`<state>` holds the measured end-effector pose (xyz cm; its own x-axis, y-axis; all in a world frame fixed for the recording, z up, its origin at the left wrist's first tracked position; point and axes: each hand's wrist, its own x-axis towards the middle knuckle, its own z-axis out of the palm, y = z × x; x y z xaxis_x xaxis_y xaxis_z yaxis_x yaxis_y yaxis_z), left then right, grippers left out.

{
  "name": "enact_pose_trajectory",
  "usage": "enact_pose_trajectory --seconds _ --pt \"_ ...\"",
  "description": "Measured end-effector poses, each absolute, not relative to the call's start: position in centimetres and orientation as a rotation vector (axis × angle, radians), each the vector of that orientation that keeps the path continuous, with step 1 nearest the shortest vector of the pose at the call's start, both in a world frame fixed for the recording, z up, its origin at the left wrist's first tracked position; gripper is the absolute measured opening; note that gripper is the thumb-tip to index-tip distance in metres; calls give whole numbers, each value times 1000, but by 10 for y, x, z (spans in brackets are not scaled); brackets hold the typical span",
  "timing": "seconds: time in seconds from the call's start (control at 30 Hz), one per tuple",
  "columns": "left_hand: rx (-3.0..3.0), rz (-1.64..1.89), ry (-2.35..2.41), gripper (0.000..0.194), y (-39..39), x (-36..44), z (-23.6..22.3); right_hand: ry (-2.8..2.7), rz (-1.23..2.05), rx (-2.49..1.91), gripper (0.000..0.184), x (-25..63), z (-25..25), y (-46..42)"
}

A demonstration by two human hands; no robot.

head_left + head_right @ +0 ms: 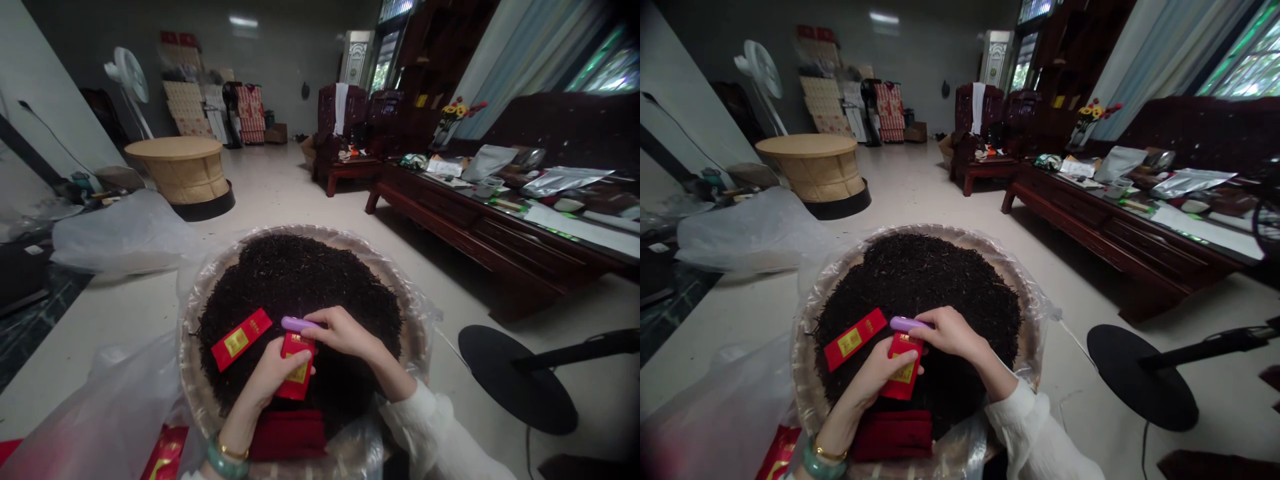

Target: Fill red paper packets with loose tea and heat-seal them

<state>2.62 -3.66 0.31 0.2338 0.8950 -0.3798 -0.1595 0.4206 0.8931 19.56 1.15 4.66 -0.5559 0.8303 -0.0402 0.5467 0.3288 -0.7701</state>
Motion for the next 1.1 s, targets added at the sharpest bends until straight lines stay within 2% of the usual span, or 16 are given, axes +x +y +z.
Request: enact_pose_trajectory --seconds 0.57,0.77,0.97,1.1 --pt "853 837 1099 54 -38 25 2 -2192 1081 -1190 31 198 41 10" --pt "788 1044 1029 58 -29 23 7 -2221 1104 -1142 33 196 40 10" --pt "795 1073 995 52 -24 24 7 -2166 1176 -1128 36 196 32 9" --pt "745 1067 1012 54 -26 24 6 -2157 1160 -1152 34 193 29 9"
